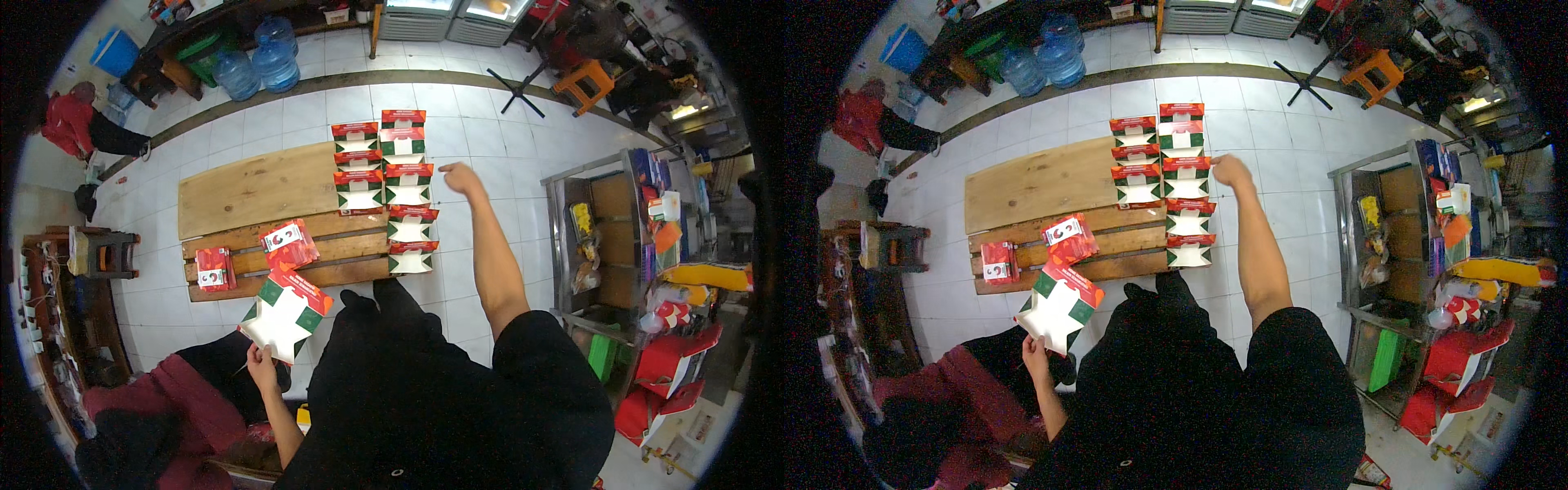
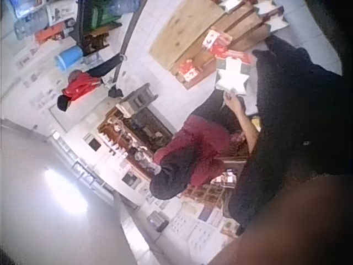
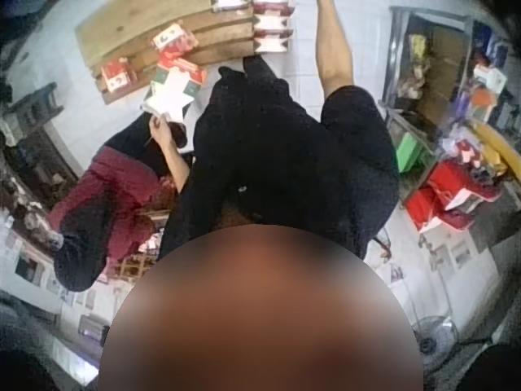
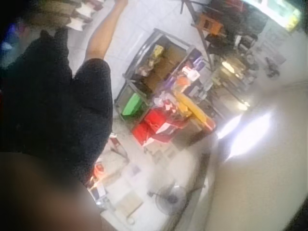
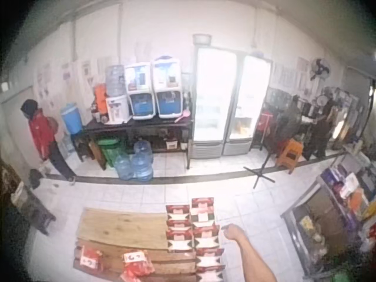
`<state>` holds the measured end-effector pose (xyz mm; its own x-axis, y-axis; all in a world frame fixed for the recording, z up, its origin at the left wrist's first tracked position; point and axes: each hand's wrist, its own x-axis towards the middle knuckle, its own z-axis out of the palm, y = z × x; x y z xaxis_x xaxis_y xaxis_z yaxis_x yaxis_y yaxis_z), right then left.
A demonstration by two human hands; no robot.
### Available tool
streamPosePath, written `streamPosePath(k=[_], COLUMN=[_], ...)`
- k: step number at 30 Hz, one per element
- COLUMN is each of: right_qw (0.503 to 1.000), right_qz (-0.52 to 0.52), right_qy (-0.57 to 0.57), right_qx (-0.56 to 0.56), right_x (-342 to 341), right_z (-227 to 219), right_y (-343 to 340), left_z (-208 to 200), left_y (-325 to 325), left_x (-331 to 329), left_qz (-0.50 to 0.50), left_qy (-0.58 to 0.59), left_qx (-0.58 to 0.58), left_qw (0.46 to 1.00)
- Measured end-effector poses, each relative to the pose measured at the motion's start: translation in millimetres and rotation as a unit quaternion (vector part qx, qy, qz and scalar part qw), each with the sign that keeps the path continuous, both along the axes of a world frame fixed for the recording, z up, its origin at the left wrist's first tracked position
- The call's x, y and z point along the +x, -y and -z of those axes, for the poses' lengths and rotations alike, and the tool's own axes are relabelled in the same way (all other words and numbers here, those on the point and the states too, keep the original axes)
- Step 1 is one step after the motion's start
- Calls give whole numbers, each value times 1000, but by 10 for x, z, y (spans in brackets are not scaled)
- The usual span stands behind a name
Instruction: The person assembles flat-packed cardboard boxes on a wooden table, folding flaps and tucking tabs to form each unit. They handle multiple identical boxes one at a time, arranging the finished boxes in rows on the table.
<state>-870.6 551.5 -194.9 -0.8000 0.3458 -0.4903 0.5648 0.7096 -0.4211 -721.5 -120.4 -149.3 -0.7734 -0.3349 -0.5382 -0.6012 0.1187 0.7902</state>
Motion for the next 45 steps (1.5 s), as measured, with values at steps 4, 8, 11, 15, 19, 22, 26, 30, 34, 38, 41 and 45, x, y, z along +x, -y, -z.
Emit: streamPosePath(k=[4,8,11,15,19,22,26,30,34,38,41,45], right_qw=[998,992,995,938,926,930,933,974,985,964,979,976], right_qz=[-40,-84,-67,-344,-300,37,-31,-27,-154,-138,-156,-162], right_qy=[-29,38,17,39,196,-23,-244,-179,-69,-225,-133,-145], right_qx=[-44,-81,-76,24,-114,-365,-264,-136,-20,8,3,-6], right_x=[244,492,829,1028,1349,1289,708,-31,-526,-653,-667,-716], right_z=[303,502,774,1202,1144,765,444,826,1471,1821,1926,1929], right_y=[102,100,294,304,672,1179,1636,1740,1751,1705,1722,1777], left_z=[-134,-268,-356,-406,-116,425,1403,2374,3101,3394,3452,3569], left_y=[-275,-479,-622,-740,-900,-1227,-1980,-2634,-2991,-3185,-3270,-3406], left_x=[-168,-403,-510,-568,-696,-899,-963,-998,-1061,-1080,-1049,-1025], left_qz=[4,12,16,14,13,29,7,-67,-130,-210,-236,-236], left_qy=[14,5,16,21,30,73,167,150,131,190,184,183], left_qx=[6,3,-14,-13,-9,56,111,233,289,286,323,290], left_qw=[1000,1000,1000,1000,999,995,980,959,940,915,898,909])
